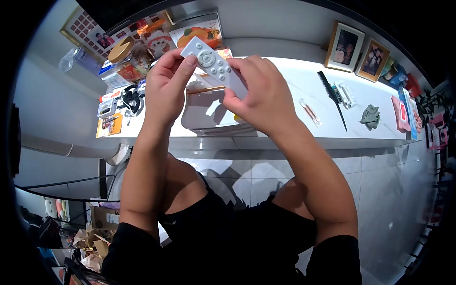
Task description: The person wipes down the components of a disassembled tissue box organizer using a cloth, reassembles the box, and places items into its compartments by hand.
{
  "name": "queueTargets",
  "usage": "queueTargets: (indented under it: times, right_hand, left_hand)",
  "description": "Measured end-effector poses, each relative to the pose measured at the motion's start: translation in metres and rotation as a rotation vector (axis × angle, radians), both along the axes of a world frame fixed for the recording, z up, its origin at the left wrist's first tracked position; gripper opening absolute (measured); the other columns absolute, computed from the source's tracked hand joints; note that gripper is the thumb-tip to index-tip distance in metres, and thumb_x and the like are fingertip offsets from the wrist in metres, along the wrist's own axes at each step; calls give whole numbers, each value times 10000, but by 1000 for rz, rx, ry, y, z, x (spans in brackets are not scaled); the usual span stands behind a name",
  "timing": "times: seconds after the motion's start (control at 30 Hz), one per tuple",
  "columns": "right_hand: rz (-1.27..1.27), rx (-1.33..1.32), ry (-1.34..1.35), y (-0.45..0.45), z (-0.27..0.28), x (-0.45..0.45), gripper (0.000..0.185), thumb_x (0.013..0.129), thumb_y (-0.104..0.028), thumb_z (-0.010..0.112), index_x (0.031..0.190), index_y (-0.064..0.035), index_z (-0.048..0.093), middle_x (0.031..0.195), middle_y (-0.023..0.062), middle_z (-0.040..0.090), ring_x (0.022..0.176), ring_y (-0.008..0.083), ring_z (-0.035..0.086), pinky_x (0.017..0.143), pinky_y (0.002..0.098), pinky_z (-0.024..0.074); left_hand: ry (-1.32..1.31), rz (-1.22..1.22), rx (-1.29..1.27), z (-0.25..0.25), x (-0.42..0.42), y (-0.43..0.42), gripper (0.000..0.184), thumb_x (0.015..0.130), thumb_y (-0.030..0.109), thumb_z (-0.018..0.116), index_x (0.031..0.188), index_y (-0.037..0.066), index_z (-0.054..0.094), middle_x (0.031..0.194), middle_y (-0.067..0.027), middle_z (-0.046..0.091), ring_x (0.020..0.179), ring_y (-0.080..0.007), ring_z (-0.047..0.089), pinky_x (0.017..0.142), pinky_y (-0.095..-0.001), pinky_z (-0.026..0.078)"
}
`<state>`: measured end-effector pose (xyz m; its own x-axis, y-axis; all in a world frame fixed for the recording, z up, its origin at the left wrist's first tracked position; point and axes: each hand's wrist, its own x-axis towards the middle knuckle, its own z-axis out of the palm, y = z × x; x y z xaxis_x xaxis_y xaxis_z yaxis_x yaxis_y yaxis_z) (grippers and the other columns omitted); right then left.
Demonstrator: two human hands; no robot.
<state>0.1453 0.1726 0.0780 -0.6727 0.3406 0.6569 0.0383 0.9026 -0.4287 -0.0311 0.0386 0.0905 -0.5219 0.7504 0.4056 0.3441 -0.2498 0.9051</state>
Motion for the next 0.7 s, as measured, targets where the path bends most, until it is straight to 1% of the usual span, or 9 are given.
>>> queueTargets:
  times: [0.07, 0.13, 0.3, 0.4, 0.47, 0.53, 0.6, 0.63, 0.7]
  right_hand:
    - [18, -36, 56, -3, -5, -5, 485, 792, -178, 806, 1244, -31, 710, 1053, 134, 700, 935, 314, 676, 843, 424, 568]
    - [8, 6, 98, -1, -6, -1, 461, 839, -196, 782, 1263, -28, 714, 1078, 143, 707, 933, 305, 676, 839, 407, 570]
    - [-132, -213, -71, 9, -7, 17, 385, 907, -254, 727, 1212, -19, 742, 1098, 141, 735, 888, 225, 667, 760, 353, 565]
    - [-169, -213, -81, 18, -8, 25, 339, 923, -239, 719, 1182, -24, 760, 1081, 130, 743, 879, 186, 664, 730, 323, 552]
    - [-228, -241, -30, 40, -3, 37, 325, 944, -244, 719, 1177, -23, 768, 1077, 101, 754, 894, 170, 666, 725, 310, 542]
    - [-318, -403, 117, 95, -5, 60, 326, 986, -275, 700, 1190, -31, 776, 1096, 68, 767, 923, 156, 671, 759, 294, 539]
    - [-489, -634, 272, 142, 5, 94, 331, 1019, -293, 676, 1215, -47, 779, 1104, 50, 776, 943, 156, 674, 817, 296, 542]
    - [-513, -620, 268, 163, 1, 112, 331, 1019, -293, 676, 1215, -47, 779, 1104, 50, 776, 943, 156, 674, 817, 296, 542]
    - [-697, -793, 283, 203, -29, 142, 321, 1019, -284, 672, 1215, -57, 786, 1095, 56, 776, 959, 170, 675, 861, 308, 540]
  left_hand:
    - [-39, 14, -11, -1, -8, -1, 345, 1067, 249, 690, 1275, -25, 697, 1055, -60, 750, 946, -113, 674, 868, -266, 532]
    - [-4, 95, 151, -4, -19, 2, 323, 1080, 243, 674, 1263, -21, 708, 1054, -61, 755, 973, -115, 679, 881, -268, 536]
    - [82, 196, 106, -3, -38, -7, 327, 1083, 238, 667, 1273, -27, 705, 1046, -58, 758, 960, -125, 684, 867, -278, 540]
    - [291, 197, -132, -4, -38, -11, 362, 1088, 245, 674, 1340, -15, 680, 1096, -69, 750, 1011, -130, 673, 887, -279, 532]
    - [541, 262, -278, -13, -39, -8, 370, 1077, 254, 680, 1348, 3, 686, 1053, -79, 740, 931, -144, 651, 843, -309, 534]
    - [504, 310, -345, -11, -36, -2, 396, 1069, 231, 684, 1423, 55, 662, 1024, -81, 732, 865, -149, 629, 788, -316, 537]
    - [430, 313, -178, -16, -35, 6, 463, 1066, 189, 680, 1518, 121, 606, 999, -72, 725, 827, -152, 626, 772, -312, 542]
    - [496, 329, -199, -9, -33, 8, 523, 1068, 159, 675, 1577, 187, 558, 966, -72, 718, 807, -147, 633, 751, -298, 548]
    - [704, 372, -300, -10, -39, 11, 528, 1061, 209, 689, 1570, 285, 572, 954, -67, 726, 843, -164, 675, 881, -374, 504]
